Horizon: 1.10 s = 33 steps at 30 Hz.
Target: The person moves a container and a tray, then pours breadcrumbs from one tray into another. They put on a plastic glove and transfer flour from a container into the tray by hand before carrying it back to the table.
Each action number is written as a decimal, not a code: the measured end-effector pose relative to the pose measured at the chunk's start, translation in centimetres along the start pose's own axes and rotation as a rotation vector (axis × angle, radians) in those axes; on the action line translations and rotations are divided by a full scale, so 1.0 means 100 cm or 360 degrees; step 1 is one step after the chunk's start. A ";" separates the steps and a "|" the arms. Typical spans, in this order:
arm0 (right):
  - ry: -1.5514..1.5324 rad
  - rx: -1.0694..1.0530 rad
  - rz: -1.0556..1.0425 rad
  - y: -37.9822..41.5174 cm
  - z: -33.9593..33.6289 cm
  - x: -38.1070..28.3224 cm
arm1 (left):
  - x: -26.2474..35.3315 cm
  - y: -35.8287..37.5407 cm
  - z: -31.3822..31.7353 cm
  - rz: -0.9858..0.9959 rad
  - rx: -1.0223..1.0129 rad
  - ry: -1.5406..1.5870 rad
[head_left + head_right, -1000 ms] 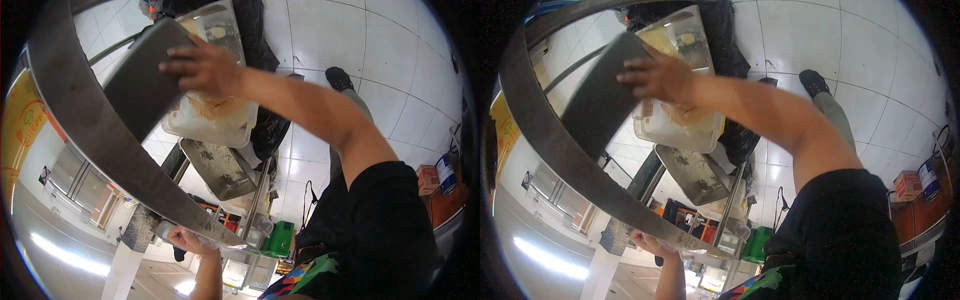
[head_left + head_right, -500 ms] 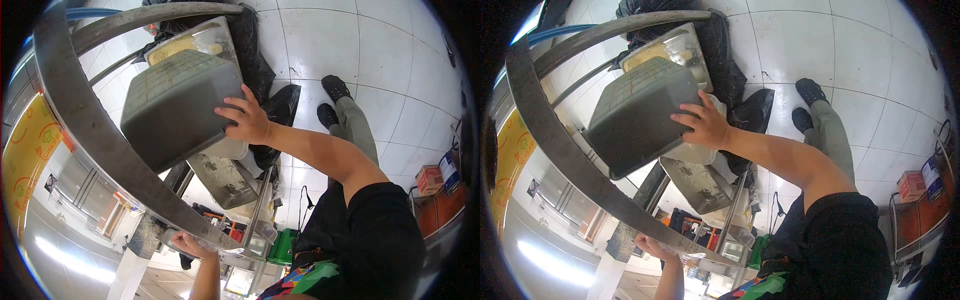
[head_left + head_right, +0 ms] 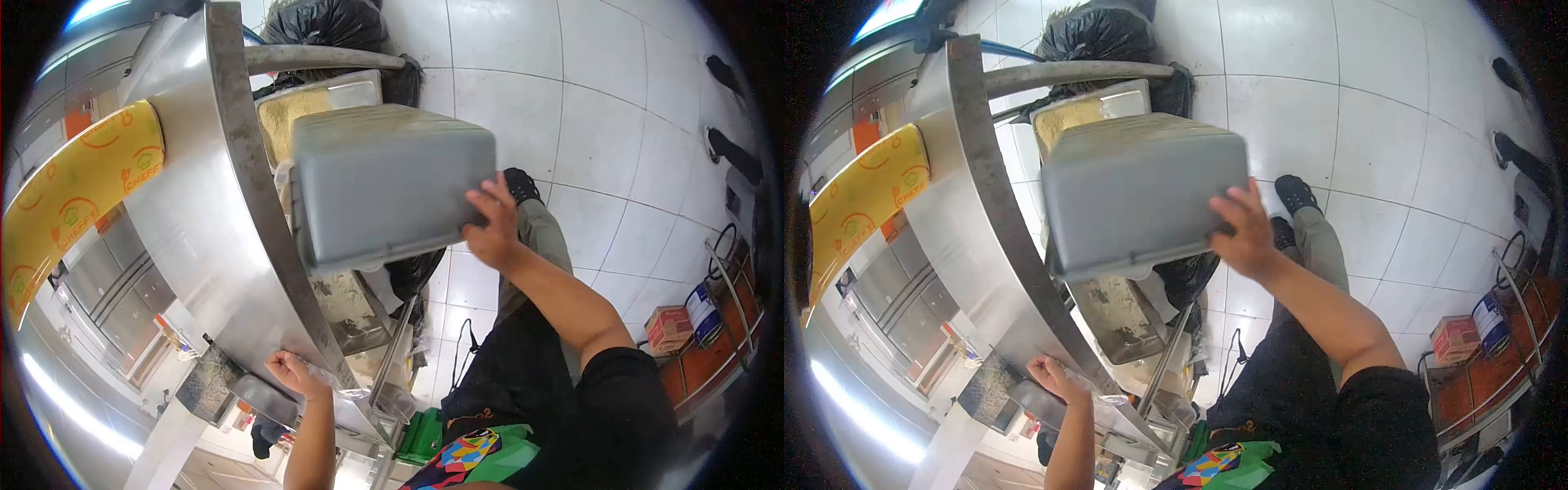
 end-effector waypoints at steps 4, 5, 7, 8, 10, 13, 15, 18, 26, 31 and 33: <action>0.0028 0.0238 0.0558 0.010 -0.060 0.042 | 0.016 -0.002 0.012 -0.0030 0.0009 0.0022; 0.0005 0.0260 0.0650 0.009 -0.076 0.044 | 0.009 -0.003 0.010 0.0003 -0.0011 0.0001; -0.0021 0.0183 0.1122 0.011 -0.109 0.042 | -0.002 -0.002 0.000 0.0009 -0.0026 -0.0025; -0.0007 0.0190 0.1281 0.020 -0.123 0.043 | -0.007 -0.003 -0.002 -0.0014 -0.0018 -0.0014; 0.0025 0.0242 0.1538 0.039 -0.149 0.047 | -0.010 -0.004 0.003 -0.0058 0.0004 0.0071; -0.0306 0.0344 0.1992 0.070 -0.184 0.048 | -0.005 -0.006 0.006 0.0017 -0.0125 -0.0024; -0.0455 0.0457 0.2000 0.077 -0.214 0.042 | 0.010 -0.006 0.010 0.0105 -0.0082 -0.0204; -0.0529 0.0484 0.1905 0.079 -0.262 0.011 | 0.002 -0.008 0.011 0.0234 0.0032 -0.0529; -0.0766 0.0288 0.1660 0.080 -0.330 -0.112 | -0.007 0.049 0.010 0.0209 -0.0218 -0.0301; -0.0675 -0.0001 0.1447 0.071 -0.299 -0.164 | -0.036 0.218 -0.073 0.0305 -0.0392 0.0380; -0.0687 -0.0187 0.1329 0.084 -0.262 -0.200 | -0.090 0.300 -0.108 -0.0038 -0.0464 0.0305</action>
Point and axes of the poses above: each hand's wrist, its own y-axis away from the middle knuckle, its own z-axis out of the palm, x = y × z, the point moved 4 cm from there along -y, towards the middle knuckle, and after that the axes turned 10 degrees about z, right-handed, at the moved point
